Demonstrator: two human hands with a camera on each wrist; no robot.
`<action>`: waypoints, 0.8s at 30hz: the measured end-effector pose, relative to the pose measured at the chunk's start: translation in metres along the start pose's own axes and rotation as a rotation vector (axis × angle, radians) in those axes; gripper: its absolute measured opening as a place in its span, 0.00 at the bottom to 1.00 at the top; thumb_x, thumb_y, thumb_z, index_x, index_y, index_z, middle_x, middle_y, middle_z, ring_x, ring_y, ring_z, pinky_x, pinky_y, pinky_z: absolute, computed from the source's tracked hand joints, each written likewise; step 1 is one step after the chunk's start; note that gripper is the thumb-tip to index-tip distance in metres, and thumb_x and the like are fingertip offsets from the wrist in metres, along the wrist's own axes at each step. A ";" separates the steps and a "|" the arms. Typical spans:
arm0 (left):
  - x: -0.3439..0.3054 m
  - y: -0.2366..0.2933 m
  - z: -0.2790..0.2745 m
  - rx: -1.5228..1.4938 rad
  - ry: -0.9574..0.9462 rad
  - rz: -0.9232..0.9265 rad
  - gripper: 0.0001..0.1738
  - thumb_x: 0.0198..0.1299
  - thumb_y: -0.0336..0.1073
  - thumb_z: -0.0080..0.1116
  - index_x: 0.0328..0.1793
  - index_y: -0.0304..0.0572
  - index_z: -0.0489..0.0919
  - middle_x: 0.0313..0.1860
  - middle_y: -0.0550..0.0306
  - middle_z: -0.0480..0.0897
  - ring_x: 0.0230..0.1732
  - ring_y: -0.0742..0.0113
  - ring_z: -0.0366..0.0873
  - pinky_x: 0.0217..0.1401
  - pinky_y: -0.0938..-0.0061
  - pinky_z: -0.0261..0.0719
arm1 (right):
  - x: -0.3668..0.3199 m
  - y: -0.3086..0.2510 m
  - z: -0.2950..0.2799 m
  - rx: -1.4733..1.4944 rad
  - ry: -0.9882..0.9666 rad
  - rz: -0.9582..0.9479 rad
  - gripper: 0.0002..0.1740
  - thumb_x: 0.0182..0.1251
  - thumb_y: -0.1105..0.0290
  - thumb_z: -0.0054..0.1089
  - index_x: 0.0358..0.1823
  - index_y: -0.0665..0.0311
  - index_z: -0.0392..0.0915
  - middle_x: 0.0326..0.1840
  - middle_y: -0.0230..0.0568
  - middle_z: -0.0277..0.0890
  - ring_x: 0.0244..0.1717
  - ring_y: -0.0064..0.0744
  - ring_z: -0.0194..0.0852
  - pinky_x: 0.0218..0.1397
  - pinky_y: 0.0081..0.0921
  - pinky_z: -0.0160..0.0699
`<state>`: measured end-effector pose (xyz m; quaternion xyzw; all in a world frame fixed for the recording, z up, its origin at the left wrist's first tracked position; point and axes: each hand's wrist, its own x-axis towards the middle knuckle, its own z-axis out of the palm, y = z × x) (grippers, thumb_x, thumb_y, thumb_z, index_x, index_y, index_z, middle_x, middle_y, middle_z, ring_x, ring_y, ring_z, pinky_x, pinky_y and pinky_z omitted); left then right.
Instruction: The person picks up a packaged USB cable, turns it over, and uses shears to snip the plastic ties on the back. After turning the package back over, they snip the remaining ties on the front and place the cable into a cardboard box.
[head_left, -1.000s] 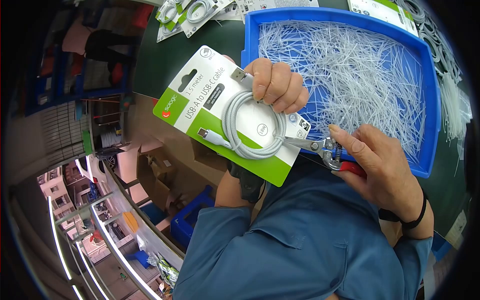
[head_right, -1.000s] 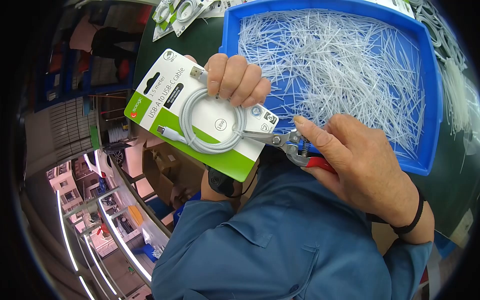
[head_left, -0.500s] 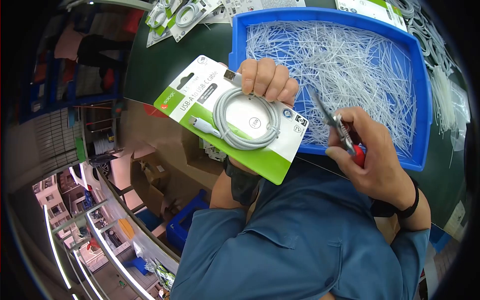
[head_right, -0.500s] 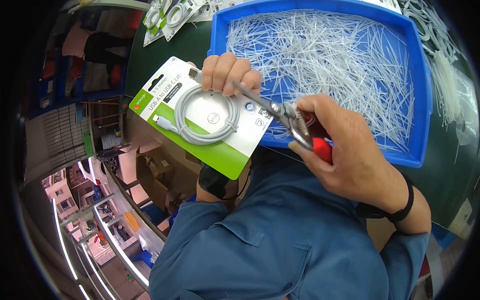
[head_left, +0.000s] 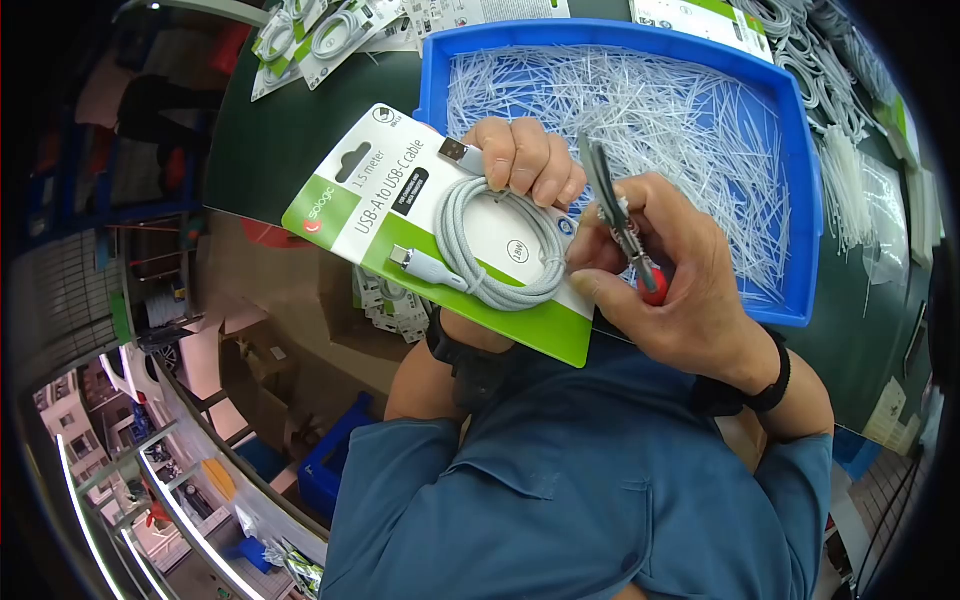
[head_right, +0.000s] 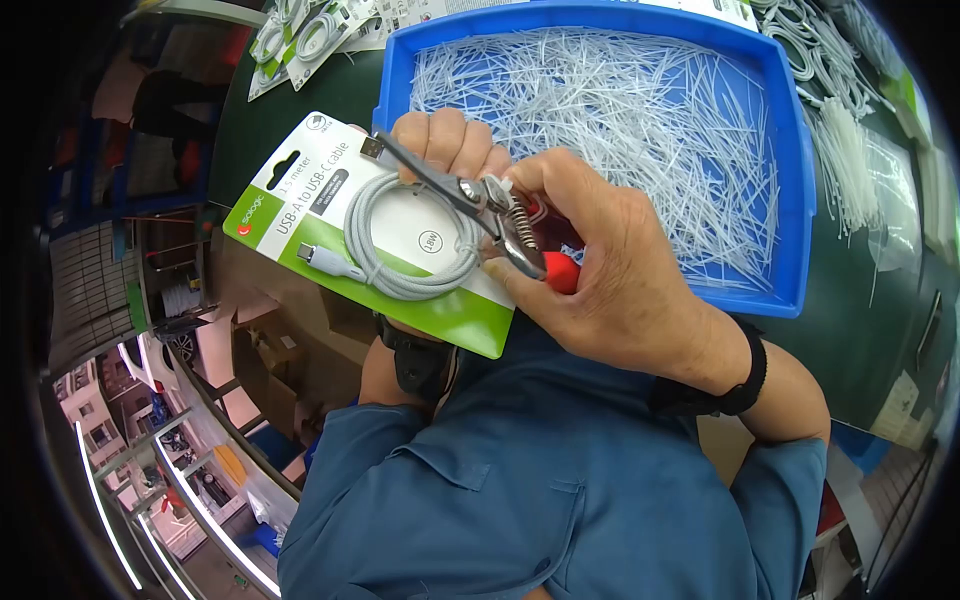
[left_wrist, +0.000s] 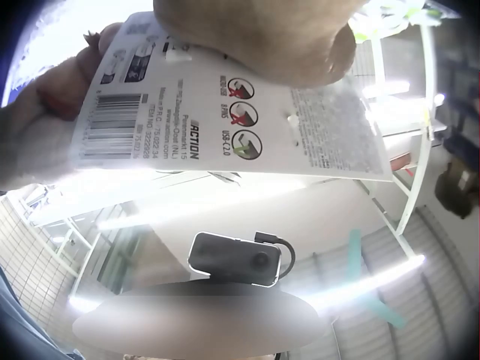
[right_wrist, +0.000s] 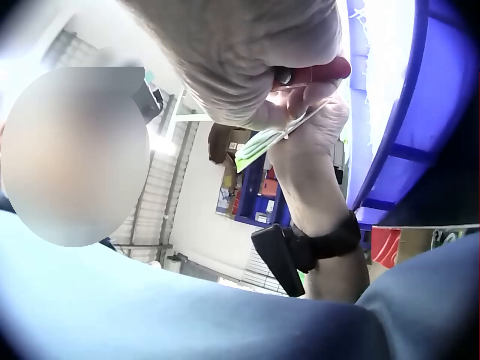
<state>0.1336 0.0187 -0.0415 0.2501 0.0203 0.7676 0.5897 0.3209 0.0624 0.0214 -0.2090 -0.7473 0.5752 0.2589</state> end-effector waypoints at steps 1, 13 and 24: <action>0.002 -0.001 -0.001 0.024 -0.010 0.009 0.12 0.77 0.39 0.60 0.37 0.48 0.76 0.31 0.63 0.71 0.37 0.68 0.71 0.47 0.70 0.73 | 0.000 0.000 0.002 -0.025 0.011 -0.004 0.22 0.62 0.82 0.73 0.56 0.66 0.75 0.42 0.36 0.85 0.37 0.19 0.84 0.43 0.21 0.84; 0.007 0.003 -0.010 0.082 -0.236 0.011 0.14 0.78 0.45 0.61 0.40 0.47 0.78 0.33 0.62 0.72 0.37 0.67 0.71 0.46 0.68 0.72 | -0.002 0.005 0.001 -0.034 -0.014 -0.010 0.23 0.60 0.79 0.77 0.55 0.66 0.75 0.36 0.39 0.84 0.35 0.27 0.90 0.40 0.24 0.86; 0.039 0.017 -0.030 0.181 -0.674 -0.134 0.25 0.70 0.58 0.70 0.36 0.45 0.79 0.22 0.61 0.72 0.28 0.64 0.75 0.39 0.66 0.78 | 0.000 0.002 -0.006 0.096 -0.053 0.097 0.21 0.64 0.80 0.74 0.56 0.68 0.75 0.39 0.37 0.84 0.39 0.22 0.86 0.45 0.24 0.86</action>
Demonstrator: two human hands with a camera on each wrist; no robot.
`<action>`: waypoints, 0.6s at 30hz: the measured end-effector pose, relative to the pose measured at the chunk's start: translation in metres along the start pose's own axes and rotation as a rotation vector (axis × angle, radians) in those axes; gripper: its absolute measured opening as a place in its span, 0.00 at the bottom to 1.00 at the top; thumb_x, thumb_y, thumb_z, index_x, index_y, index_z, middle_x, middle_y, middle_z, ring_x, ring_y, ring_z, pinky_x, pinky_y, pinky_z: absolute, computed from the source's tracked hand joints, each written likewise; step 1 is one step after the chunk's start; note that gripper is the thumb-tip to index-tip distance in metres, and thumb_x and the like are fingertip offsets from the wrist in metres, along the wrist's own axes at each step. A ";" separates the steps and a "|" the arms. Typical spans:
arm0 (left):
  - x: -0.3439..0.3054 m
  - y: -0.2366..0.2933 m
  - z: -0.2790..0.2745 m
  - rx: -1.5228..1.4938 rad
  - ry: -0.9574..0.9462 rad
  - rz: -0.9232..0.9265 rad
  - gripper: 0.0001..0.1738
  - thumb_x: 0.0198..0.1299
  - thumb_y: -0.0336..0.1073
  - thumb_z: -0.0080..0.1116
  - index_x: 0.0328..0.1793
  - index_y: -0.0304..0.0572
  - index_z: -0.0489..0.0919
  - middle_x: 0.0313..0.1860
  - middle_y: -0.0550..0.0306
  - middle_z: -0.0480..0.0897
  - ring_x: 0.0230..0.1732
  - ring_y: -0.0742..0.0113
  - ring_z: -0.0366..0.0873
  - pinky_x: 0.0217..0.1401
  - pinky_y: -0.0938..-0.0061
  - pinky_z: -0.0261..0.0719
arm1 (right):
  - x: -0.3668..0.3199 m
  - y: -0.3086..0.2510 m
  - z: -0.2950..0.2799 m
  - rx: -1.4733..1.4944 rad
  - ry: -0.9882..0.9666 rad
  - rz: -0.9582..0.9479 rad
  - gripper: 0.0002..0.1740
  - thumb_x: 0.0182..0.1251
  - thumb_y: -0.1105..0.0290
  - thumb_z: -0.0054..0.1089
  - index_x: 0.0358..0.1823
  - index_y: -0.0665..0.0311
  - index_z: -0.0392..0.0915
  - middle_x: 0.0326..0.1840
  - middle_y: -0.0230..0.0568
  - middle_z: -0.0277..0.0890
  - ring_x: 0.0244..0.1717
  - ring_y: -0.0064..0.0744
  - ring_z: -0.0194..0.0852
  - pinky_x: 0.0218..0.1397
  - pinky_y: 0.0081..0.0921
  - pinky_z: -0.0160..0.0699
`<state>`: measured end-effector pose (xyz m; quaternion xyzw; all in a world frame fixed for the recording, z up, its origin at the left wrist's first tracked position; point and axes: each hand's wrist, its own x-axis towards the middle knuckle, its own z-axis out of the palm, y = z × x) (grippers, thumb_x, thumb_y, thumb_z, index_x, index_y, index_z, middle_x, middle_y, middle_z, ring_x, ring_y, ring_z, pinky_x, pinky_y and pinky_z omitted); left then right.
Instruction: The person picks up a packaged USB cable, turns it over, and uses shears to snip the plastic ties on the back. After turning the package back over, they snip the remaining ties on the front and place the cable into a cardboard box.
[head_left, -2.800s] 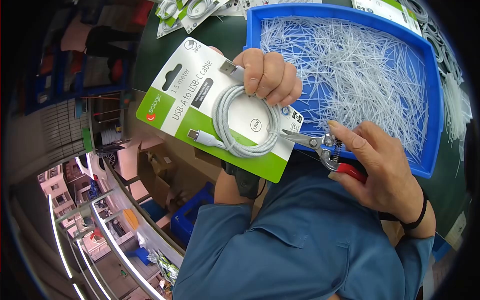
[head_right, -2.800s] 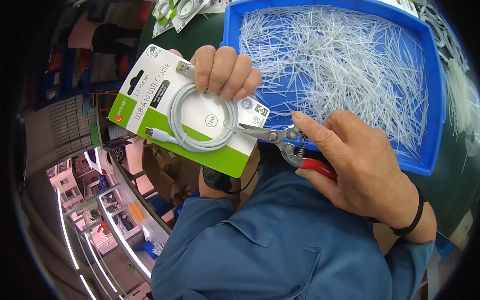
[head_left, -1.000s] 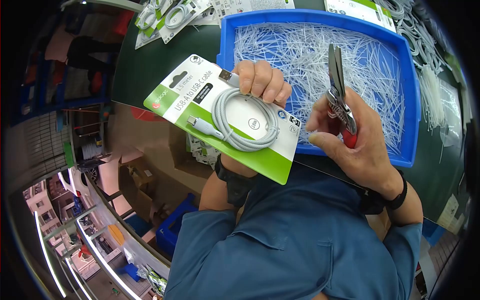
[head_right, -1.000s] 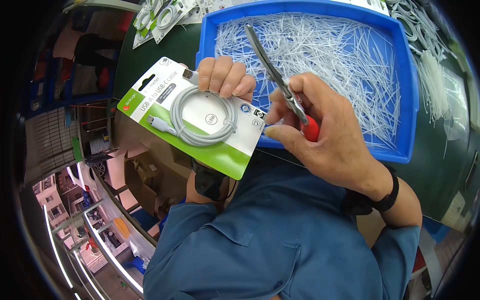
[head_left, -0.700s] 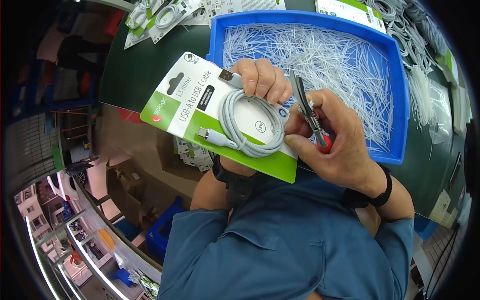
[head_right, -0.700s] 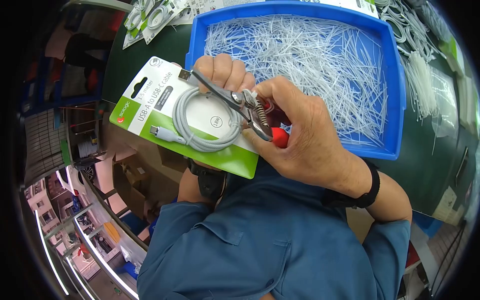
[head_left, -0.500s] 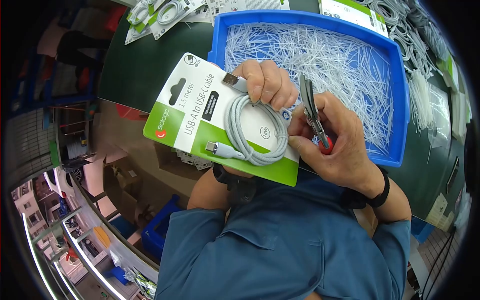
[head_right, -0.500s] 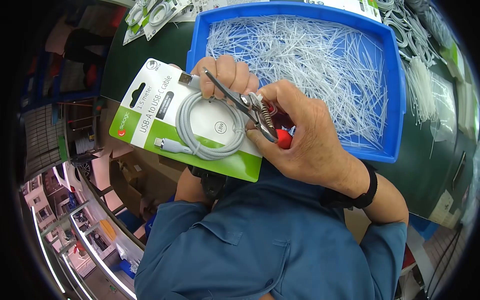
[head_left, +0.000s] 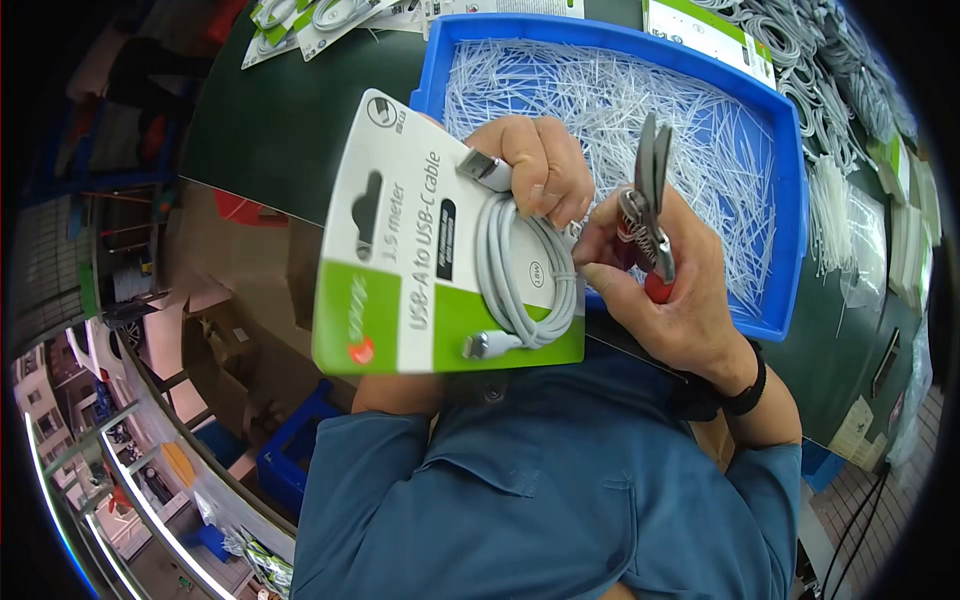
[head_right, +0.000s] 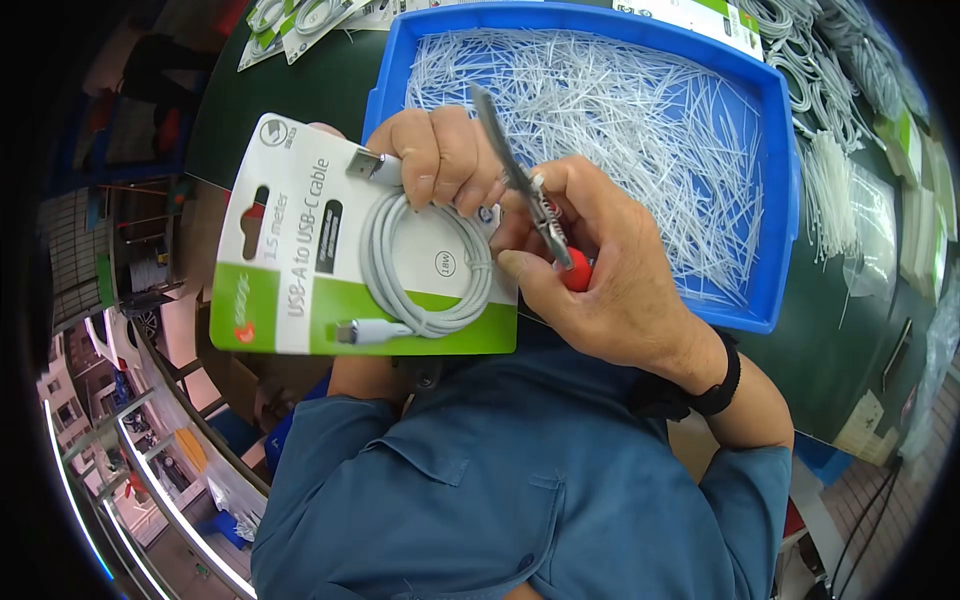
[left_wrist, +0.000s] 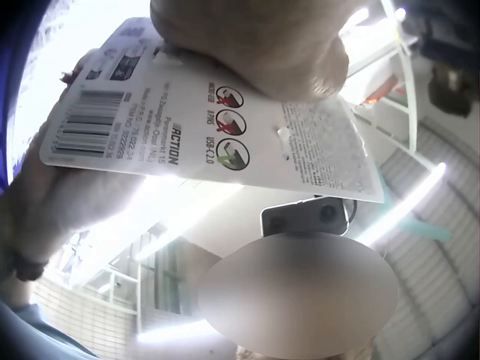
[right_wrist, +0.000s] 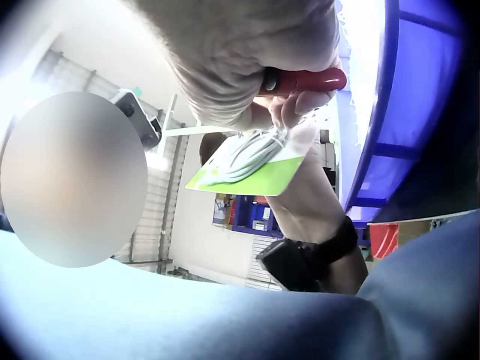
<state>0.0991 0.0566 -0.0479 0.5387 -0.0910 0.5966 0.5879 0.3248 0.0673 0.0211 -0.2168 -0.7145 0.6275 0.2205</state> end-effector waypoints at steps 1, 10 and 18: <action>-0.001 0.003 0.000 0.042 -0.025 -0.004 0.26 0.71 0.60 0.69 0.36 0.44 0.79 0.25 0.59 0.73 0.31 0.64 0.75 0.40 0.68 0.78 | -0.001 -0.001 0.000 0.066 0.017 0.033 0.21 0.65 0.80 0.74 0.55 0.68 0.75 0.40 0.36 0.84 0.40 0.21 0.86 0.46 0.23 0.86; 0.010 0.005 0.079 0.805 0.549 0.047 0.40 0.83 0.67 0.37 0.25 0.45 0.71 0.26 0.57 0.72 0.27 0.65 0.70 0.30 0.68 0.70 | 0.004 -0.009 -0.002 -0.025 -0.006 0.233 0.21 0.60 0.74 0.81 0.48 0.68 0.76 0.37 0.34 0.82 0.40 0.20 0.82 0.47 0.23 0.83; 0.023 0.005 0.097 1.205 0.541 0.213 0.42 0.82 0.69 0.34 0.23 0.42 0.68 0.24 0.52 0.72 0.22 0.54 0.71 0.25 0.61 0.64 | 0.015 -0.021 0.015 -0.060 0.110 0.172 0.16 0.59 0.71 0.77 0.38 0.63 0.74 0.30 0.28 0.69 0.30 0.17 0.64 0.32 0.23 0.66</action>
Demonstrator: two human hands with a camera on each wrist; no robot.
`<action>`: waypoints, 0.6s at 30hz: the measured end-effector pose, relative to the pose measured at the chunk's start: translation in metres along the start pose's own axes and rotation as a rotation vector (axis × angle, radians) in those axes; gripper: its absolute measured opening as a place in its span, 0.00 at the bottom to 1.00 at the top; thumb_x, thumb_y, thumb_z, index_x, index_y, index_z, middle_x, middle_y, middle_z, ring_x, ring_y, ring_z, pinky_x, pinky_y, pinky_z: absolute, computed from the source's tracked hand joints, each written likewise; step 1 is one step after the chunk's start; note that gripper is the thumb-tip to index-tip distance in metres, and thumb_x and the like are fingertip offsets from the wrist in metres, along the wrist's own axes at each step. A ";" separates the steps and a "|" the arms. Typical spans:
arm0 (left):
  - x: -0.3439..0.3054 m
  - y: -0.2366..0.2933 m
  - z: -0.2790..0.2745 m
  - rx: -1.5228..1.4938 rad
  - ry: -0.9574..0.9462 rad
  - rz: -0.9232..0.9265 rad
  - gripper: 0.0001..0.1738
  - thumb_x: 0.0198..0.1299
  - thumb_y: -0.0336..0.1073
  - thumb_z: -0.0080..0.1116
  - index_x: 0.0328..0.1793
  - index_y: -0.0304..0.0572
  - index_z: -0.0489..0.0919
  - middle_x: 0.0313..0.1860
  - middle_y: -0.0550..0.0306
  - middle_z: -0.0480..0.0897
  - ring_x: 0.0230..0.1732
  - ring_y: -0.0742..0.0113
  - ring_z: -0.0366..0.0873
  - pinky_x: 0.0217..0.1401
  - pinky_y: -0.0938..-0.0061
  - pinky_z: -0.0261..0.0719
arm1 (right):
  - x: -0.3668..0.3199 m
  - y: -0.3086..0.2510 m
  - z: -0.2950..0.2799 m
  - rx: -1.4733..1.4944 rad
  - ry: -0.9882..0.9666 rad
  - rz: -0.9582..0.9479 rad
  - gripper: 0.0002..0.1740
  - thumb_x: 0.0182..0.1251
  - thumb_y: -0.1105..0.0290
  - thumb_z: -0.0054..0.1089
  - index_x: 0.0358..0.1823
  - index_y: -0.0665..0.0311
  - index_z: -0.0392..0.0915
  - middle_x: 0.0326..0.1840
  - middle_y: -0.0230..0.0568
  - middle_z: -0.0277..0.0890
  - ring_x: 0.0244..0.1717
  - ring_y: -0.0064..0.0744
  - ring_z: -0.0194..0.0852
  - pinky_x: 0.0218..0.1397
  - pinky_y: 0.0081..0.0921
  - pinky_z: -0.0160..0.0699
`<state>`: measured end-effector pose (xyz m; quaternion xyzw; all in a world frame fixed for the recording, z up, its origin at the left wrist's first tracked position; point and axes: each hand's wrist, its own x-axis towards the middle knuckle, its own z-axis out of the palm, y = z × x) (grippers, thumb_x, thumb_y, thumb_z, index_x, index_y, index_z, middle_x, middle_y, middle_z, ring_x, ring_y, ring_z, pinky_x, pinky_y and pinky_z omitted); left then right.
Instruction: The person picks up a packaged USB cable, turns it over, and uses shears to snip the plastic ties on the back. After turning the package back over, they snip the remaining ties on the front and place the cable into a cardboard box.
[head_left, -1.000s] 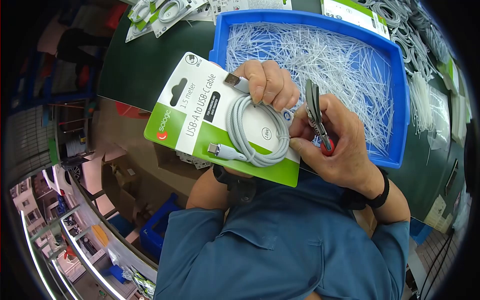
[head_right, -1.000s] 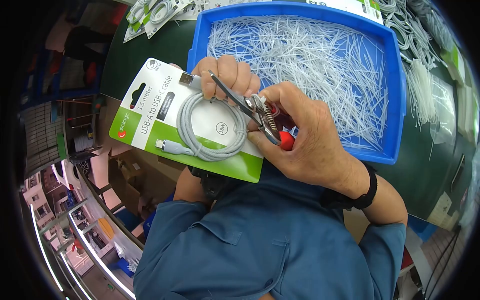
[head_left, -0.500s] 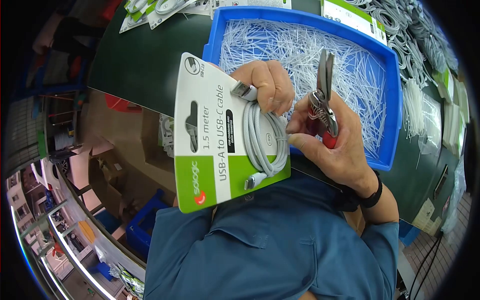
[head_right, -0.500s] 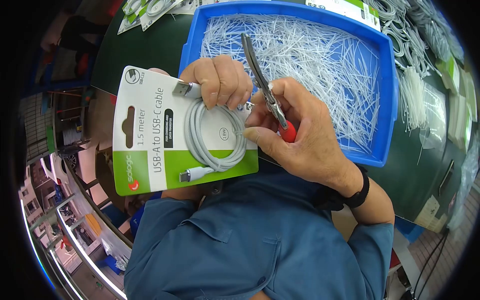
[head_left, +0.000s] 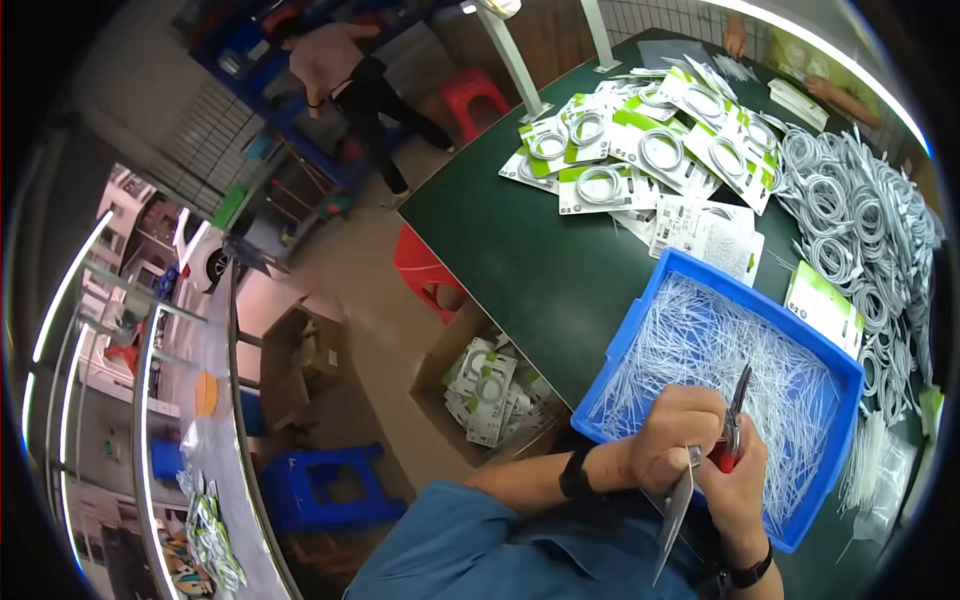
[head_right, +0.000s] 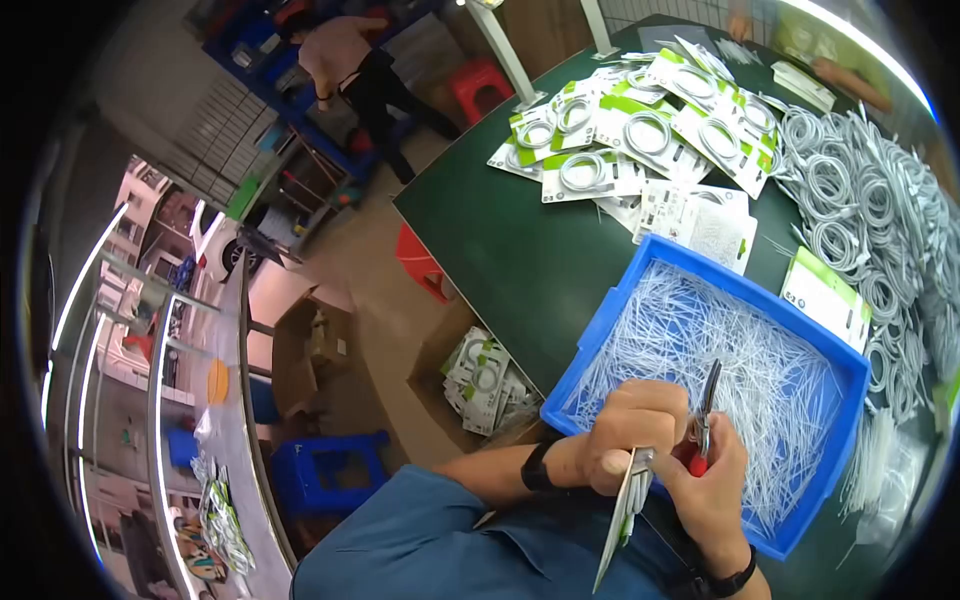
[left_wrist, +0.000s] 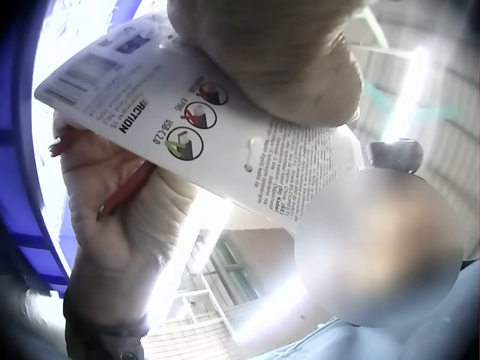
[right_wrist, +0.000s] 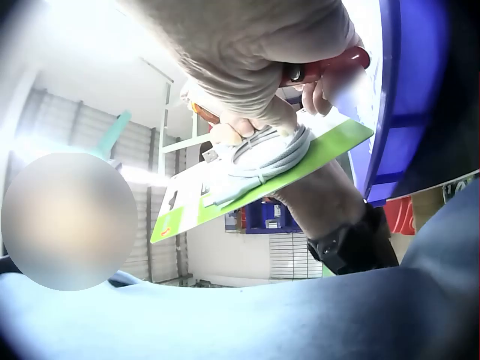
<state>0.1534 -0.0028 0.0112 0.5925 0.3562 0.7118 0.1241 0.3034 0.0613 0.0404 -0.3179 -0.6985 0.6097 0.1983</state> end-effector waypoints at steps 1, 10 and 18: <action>-0.001 -0.001 0.003 0.019 -0.005 0.028 0.41 0.82 0.68 0.34 0.23 0.42 0.68 0.24 0.52 0.72 0.22 0.54 0.70 0.25 0.61 0.64 | -0.004 0.002 -0.001 0.037 0.005 0.016 0.16 0.59 0.71 0.77 0.39 0.63 0.74 0.31 0.28 0.70 0.30 0.17 0.63 0.32 0.23 0.65; -0.002 0.001 0.007 0.122 -0.043 0.170 0.39 0.79 0.67 0.39 0.22 0.44 0.64 0.23 0.50 0.67 0.22 0.48 0.67 0.26 0.56 0.63 | -0.005 0.017 0.002 -0.016 0.070 -0.051 0.14 0.63 0.71 0.71 0.41 0.66 0.73 0.33 0.29 0.71 0.36 0.17 0.65 0.36 0.25 0.67; -0.005 0.003 0.011 0.227 -0.025 0.321 0.43 0.78 0.76 0.37 0.22 0.47 0.63 0.23 0.55 0.68 0.21 0.53 0.66 0.24 0.60 0.60 | -0.005 0.010 0.011 0.026 0.064 -0.108 0.16 0.62 0.72 0.72 0.48 0.66 0.77 0.38 0.30 0.78 0.40 0.17 0.73 0.43 0.24 0.74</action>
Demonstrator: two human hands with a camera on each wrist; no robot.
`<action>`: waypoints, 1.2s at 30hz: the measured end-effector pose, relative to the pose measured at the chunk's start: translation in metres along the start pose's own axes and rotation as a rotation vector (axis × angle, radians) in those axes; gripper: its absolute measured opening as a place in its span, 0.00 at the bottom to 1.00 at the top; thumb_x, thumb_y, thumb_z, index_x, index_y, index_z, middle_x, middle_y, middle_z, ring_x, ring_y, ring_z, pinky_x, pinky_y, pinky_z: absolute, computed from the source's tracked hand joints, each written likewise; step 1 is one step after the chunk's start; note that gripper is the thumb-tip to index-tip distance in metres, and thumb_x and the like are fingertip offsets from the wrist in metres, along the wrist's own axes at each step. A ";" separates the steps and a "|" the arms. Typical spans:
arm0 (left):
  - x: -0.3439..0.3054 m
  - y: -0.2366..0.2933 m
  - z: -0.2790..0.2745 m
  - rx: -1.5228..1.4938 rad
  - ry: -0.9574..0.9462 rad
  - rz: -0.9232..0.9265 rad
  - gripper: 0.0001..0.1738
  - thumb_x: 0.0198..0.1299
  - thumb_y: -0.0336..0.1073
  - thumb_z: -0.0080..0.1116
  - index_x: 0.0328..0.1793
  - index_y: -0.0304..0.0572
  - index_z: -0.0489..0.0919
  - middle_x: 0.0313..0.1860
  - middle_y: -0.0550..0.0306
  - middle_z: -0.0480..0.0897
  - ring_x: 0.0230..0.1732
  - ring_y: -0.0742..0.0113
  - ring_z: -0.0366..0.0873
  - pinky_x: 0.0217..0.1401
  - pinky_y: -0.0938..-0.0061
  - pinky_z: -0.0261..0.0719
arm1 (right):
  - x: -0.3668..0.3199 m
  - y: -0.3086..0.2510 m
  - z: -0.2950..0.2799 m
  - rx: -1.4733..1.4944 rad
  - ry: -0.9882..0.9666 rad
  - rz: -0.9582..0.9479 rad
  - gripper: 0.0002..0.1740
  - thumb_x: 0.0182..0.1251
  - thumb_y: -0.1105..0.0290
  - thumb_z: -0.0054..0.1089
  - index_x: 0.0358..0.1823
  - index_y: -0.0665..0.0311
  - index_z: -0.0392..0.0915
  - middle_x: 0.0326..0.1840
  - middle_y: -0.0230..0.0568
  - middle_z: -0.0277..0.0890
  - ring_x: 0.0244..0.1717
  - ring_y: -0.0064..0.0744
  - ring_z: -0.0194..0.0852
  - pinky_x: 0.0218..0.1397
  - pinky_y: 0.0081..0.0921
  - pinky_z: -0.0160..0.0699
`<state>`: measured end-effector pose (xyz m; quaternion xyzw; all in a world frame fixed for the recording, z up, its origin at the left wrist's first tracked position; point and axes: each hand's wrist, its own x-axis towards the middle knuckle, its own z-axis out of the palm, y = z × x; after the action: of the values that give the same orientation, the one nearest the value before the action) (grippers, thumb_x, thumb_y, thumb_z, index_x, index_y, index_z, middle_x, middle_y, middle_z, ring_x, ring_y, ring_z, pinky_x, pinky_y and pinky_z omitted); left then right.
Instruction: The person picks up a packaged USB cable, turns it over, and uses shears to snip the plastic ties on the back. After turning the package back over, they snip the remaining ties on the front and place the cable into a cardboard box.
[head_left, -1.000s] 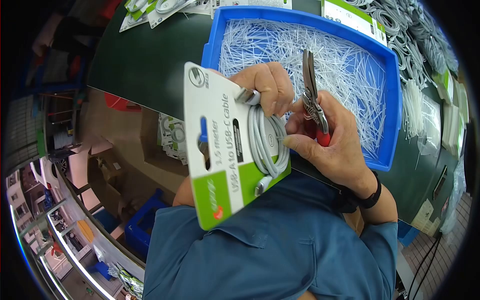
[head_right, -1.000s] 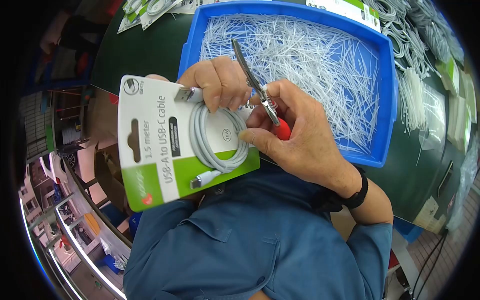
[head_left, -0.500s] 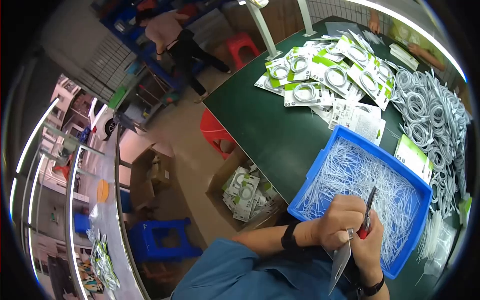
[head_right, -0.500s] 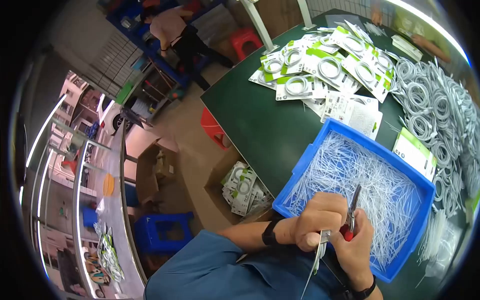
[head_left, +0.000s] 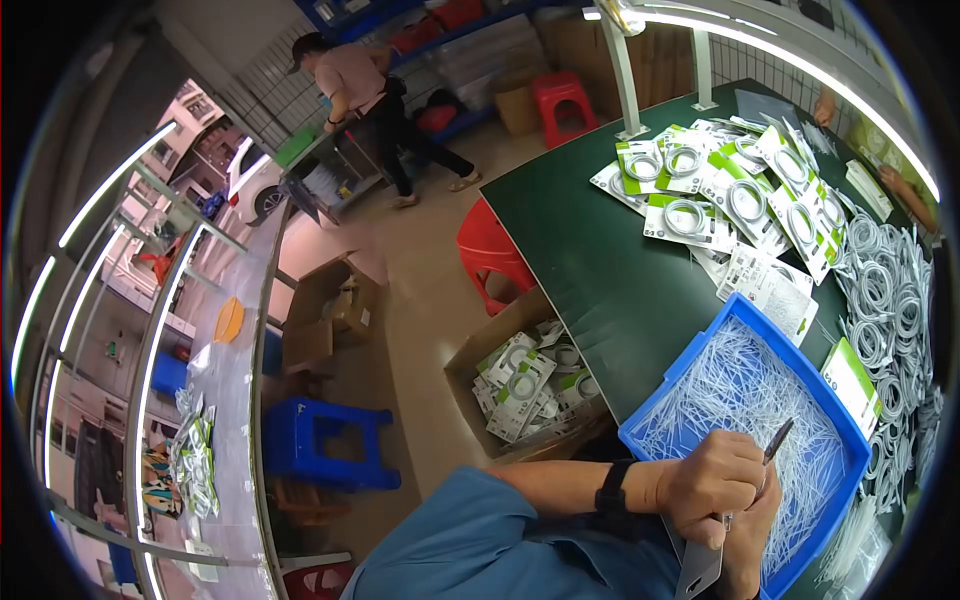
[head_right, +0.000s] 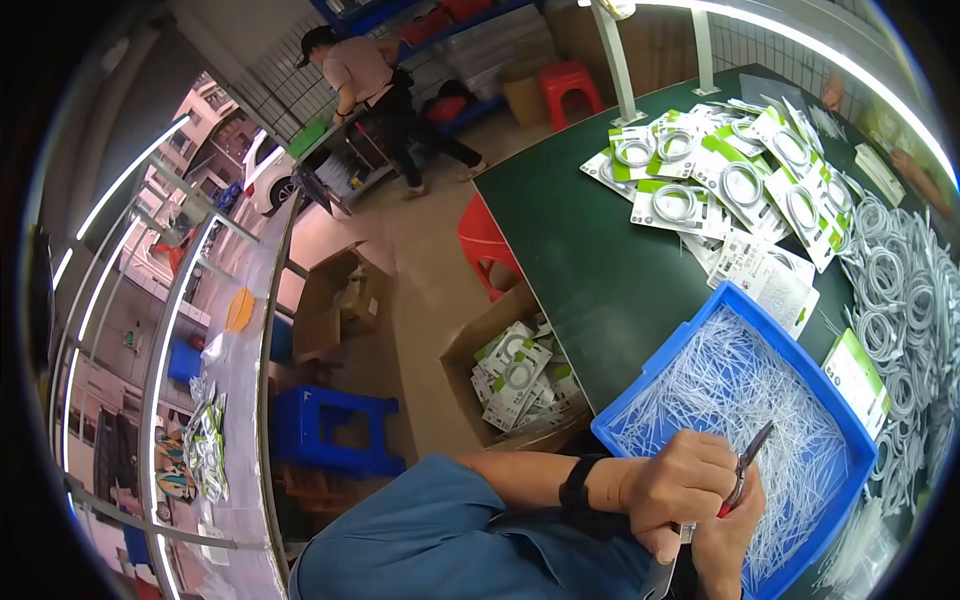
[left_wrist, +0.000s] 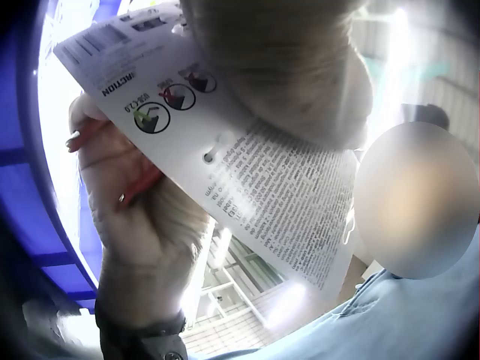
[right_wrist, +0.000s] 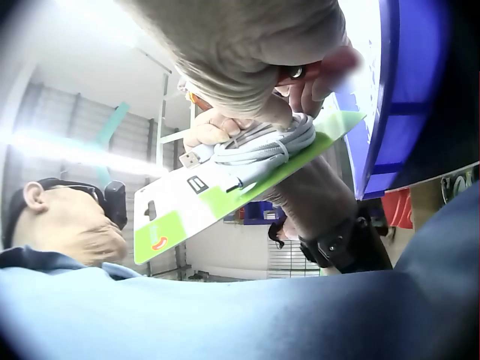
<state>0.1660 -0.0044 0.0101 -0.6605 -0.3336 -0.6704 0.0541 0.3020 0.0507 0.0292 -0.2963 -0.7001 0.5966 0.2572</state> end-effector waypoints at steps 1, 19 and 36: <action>-0.001 0.000 -0.002 0.013 -0.007 0.005 0.43 0.78 0.76 0.37 0.22 0.46 0.64 0.24 0.55 0.68 0.21 0.53 0.66 0.24 0.60 0.60 | -0.001 -0.001 0.002 0.026 0.028 0.006 0.17 0.61 0.72 0.72 0.49 0.67 0.77 0.39 0.30 0.79 0.41 0.18 0.74 0.43 0.24 0.75; -0.005 -0.011 -0.027 -0.125 -0.056 -0.147 0.51 0.70 0.85 0.31 0.25 0.40 0.70 0.23 0.54 0.74 0.22 0.58 0.71 0.24 0.65 0.67 | 0.004 0.006 -0.003 0.097 -0.011 0.067 0.17 0.60 0.77 0.81 0.44 0.68 0.78 0.32 0.36 0.84 0.35 0.18 0.83 0.39 0.21 0.83; -0.014 -0.012 -0.043 -0.050 -0.031 -0.128 0.48 0.74 0.81 0.35 0.24 0.41 0.66 0.20 0.55 0.68 0.18 0.61 0.65 0.21 0.66 0.60 | -0.004 -0.021 -0.035 0.960 -0.059 0.227 0.14 0.71 0.74 0.72 0.50 0.62 0.74 0.40 0.35 0.79 0.32 0.22 0.75 0.39 0.24 0.77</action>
<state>0.1246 -0.0222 -0.0030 -0.6491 -0.3591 -0.6705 -0.0106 0.3274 0.0690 0.0553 -0.2016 -0.3164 0.8842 0.2782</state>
